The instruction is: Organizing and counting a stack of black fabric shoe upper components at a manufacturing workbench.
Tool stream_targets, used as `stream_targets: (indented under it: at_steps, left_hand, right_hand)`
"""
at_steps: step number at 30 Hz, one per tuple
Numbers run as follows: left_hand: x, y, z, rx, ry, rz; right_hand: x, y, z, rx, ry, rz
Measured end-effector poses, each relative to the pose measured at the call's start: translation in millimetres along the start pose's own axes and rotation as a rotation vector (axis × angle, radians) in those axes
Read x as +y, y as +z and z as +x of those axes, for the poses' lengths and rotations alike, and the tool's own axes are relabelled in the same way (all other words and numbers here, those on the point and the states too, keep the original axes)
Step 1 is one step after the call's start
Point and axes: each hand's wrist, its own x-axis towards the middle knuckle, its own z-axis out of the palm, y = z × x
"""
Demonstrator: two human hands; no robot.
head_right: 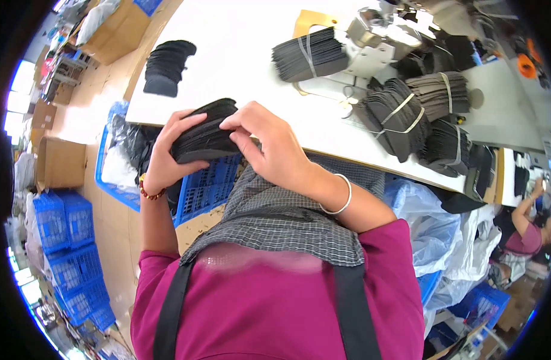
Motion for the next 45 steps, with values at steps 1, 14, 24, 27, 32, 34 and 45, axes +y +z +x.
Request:
stream_targets:
  at_steps: [1,14,24,27,32,34,45]
  left_hand:
    - [-2,5,13,0.005,0.038,0.047]
    - [-46,40,92,-0.245,0.103,0.32]
    - [-61,44,86,-0.152,0.174,0.222]
    - [-68,44,85,-0.123,0.19,0.199]
    - [-74,45,82,-0.089,0.192,0.156]
    - [-75,44,81,-0.088,0.202,0.139]
    - [-81,41,81,-0.147,0.197,0.078]
  right_hand:
    - [7,-7,0,0.066,-0.038,-0.068]
    - [68,-33,-15,0.163,0.145,-0.329]
    - [74,-29,-5,0.144,0.059,-0.48]
    - [76,-32,-4,0.114,0.077,-0.393]
    - [59,-43,6,0.09,0.283,-0.171]
    - [53,-44,9,0.093,0.325,-0.118]
    - [54,53,-39,-0.548,-0.088,-0.623]
